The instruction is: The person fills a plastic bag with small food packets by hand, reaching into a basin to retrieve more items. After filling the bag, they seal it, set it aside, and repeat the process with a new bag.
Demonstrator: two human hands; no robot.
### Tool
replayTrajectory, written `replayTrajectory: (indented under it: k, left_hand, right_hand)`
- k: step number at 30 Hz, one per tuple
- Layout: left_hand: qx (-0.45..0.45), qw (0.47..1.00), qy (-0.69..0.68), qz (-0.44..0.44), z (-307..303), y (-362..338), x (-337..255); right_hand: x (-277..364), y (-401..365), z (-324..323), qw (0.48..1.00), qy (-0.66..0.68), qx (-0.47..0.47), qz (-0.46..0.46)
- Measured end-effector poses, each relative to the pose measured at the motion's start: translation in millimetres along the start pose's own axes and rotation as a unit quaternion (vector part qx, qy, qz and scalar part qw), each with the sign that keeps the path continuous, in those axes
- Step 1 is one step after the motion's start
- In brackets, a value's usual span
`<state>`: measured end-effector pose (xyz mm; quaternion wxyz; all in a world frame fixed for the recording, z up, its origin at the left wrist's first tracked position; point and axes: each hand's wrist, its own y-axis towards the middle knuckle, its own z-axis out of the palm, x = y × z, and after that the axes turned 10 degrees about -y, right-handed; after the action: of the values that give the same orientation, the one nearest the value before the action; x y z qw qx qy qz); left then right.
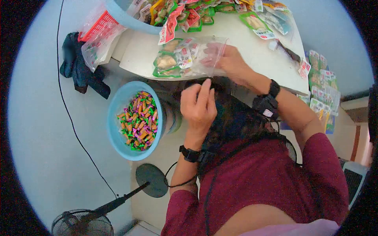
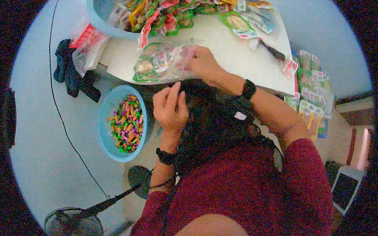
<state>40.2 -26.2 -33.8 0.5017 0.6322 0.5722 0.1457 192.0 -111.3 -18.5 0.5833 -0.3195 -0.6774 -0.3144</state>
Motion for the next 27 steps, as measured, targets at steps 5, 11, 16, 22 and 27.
replayTrajectory:
  k: [5, 11, 16, 22, 27]
  left_hand:
    - [0.159, 0.980, 0.106, 0.063, -5, -3, -11]
    - [0.217, 0.949, 0.224, 0.048, 9, 25, -28]
    - [0.287, 0.900, 0.328, -0.007, 20, 41, -32]
    - [0.274, 0.864, 0.422, 0.027, 9, 42, -16]
    - [0.275, 0.877, 0.391, 0.053, -28, 48, -34]
  right_hand:
    - [-1, -11, -45, 0.971, -0.184, -0.137, -0.063]
    - [-1, 8, -68, 0.855, -0.399, -0.212, -0.255]
    - [-4, 26, -61, 0.865, -0.433, -0.132, -0.217]
    - [-11, 42, -61, 0.854, -0.451, -0.132, -0.225]
    - [4, 34, -72, 0.903, -0.369, -0.073, -0.208]
